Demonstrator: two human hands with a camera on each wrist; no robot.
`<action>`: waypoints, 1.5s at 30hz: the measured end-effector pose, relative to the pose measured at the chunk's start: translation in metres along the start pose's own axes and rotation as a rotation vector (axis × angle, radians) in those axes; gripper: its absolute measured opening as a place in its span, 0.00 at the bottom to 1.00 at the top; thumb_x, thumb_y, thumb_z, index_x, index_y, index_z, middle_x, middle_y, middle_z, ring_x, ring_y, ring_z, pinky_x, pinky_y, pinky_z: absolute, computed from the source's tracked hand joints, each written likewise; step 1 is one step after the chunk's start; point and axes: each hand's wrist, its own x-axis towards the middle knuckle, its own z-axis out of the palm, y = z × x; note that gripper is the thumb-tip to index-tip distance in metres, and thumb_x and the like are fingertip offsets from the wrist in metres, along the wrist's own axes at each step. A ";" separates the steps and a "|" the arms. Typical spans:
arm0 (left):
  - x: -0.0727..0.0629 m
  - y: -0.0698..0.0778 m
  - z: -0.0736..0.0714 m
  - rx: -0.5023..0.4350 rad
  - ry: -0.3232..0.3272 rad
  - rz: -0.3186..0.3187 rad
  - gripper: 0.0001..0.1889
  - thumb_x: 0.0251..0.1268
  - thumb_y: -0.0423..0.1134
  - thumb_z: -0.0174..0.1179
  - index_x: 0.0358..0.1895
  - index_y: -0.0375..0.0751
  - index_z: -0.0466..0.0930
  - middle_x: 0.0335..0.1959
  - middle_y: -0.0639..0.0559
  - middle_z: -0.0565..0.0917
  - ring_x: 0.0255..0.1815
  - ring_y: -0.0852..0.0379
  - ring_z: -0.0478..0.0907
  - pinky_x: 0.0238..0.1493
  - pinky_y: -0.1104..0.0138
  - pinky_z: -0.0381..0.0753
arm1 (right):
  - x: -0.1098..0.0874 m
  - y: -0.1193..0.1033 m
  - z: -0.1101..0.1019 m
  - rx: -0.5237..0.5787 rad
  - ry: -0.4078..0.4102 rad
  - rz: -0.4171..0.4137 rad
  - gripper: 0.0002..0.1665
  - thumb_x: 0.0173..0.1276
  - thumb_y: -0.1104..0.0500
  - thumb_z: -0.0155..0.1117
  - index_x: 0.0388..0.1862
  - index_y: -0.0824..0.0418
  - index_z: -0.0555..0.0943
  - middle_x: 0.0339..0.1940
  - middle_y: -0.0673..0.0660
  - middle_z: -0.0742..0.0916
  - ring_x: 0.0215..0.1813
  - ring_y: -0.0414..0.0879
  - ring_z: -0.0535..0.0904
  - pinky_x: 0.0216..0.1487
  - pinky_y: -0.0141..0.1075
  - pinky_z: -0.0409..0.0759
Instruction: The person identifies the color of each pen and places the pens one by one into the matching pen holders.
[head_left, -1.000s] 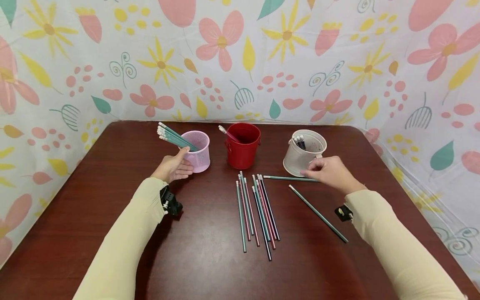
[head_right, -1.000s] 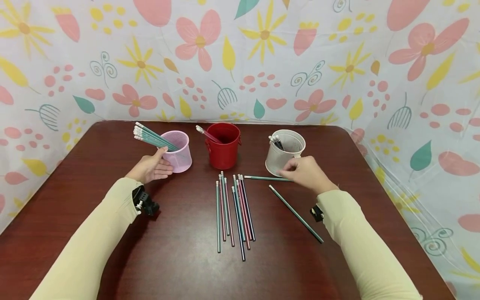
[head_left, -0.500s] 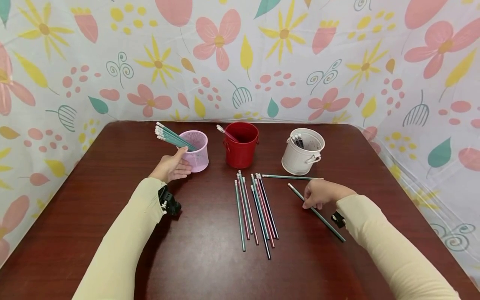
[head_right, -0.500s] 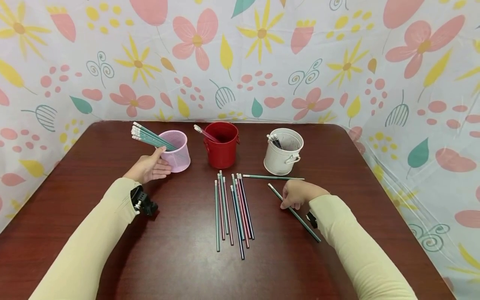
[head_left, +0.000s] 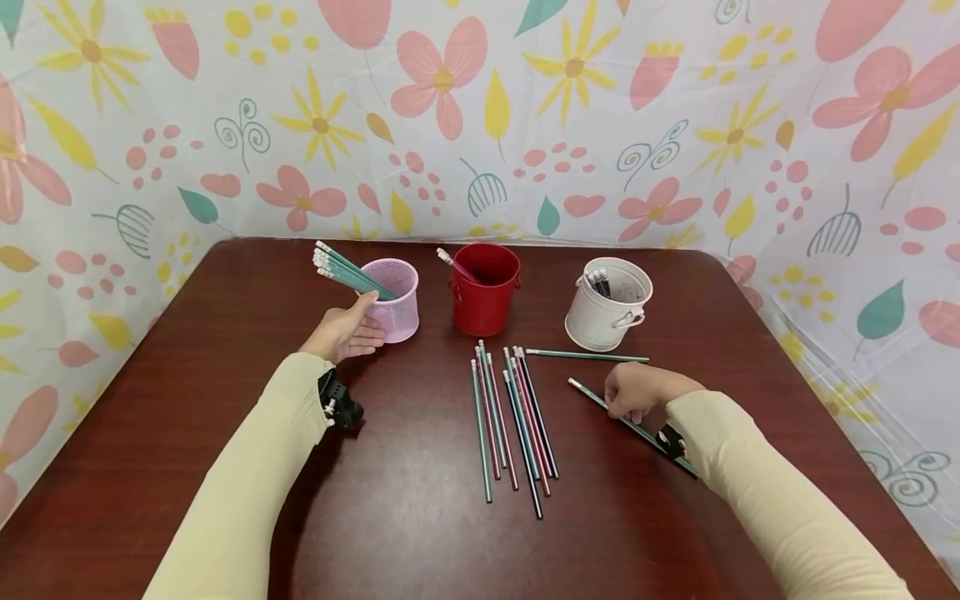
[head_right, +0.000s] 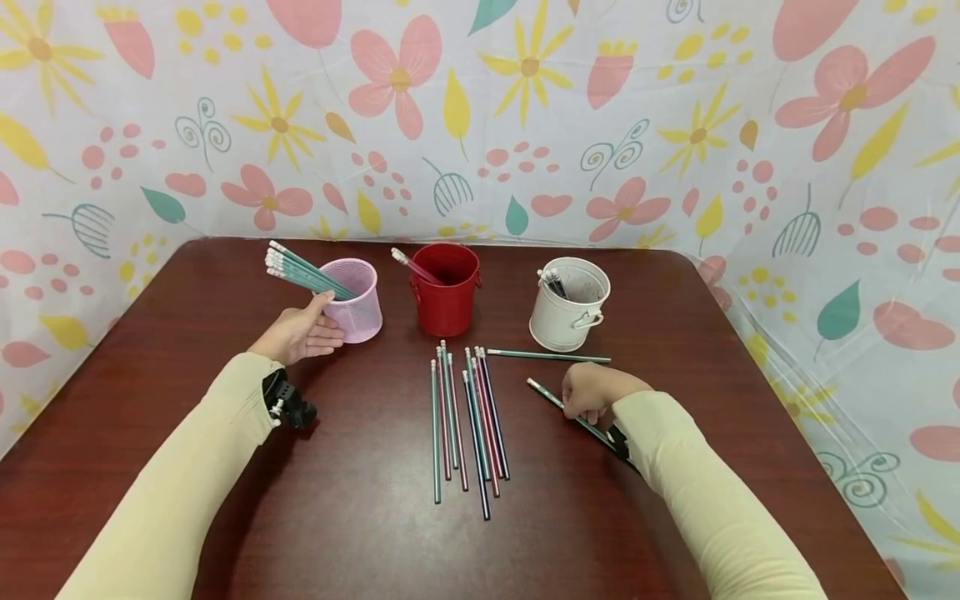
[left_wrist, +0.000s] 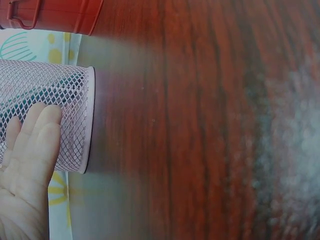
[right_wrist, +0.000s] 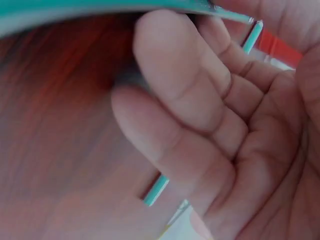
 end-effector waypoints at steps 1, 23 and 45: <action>0.000 0.000 0.000 0.003 -0.001 0.001 0.36 0.69 0.59 0.47 0.55 0.22 0.67 0.24 0.52 0.81 0.26 0.60 0.82 0.37 0.68 0.83 | 0.000 -0.001 -0.001 -0.007 0.005 -0.023 0.07 0.52 0.68 0.61 0.19 0.59 0.75 0.16 0.48 0.77 0.16 0.39 0.75 0.21 0.30 0.74; -0.004 0.000 -0.009 0.011 -0.007 0.014 0.38 0.68 0.60 0.47 0.57 0.20 0.66 0.26 0.50 0.81 0.29 0.59 0.82 0.41 0.66 0.83 | -0.007 -0.058 -0.054 0.180 0.397 -0.243 0.06 0.57 0.70 0.61 0.34 0.68 0.81 0.23 0.50 0.83 0.25 0.35 0.73 0.30 0.30 0.71; -0.002 -0.001 -0.002 -0.003 -0.001 0.034 0.37 0.69 0.59 0.48 0.56 0.20 0.66 0.28 0.48 0.81 0.30 0.58 0.82 0.39 0.68 0.83 | 0.043 -0.157 -0.044 0.704 0.972 -0.577 0.07 0.59 0.72 0.65 0.35 0.76 0.79 0.26 0.54 0.87 0.29 0.32 0.80 0.34 0.26 0.78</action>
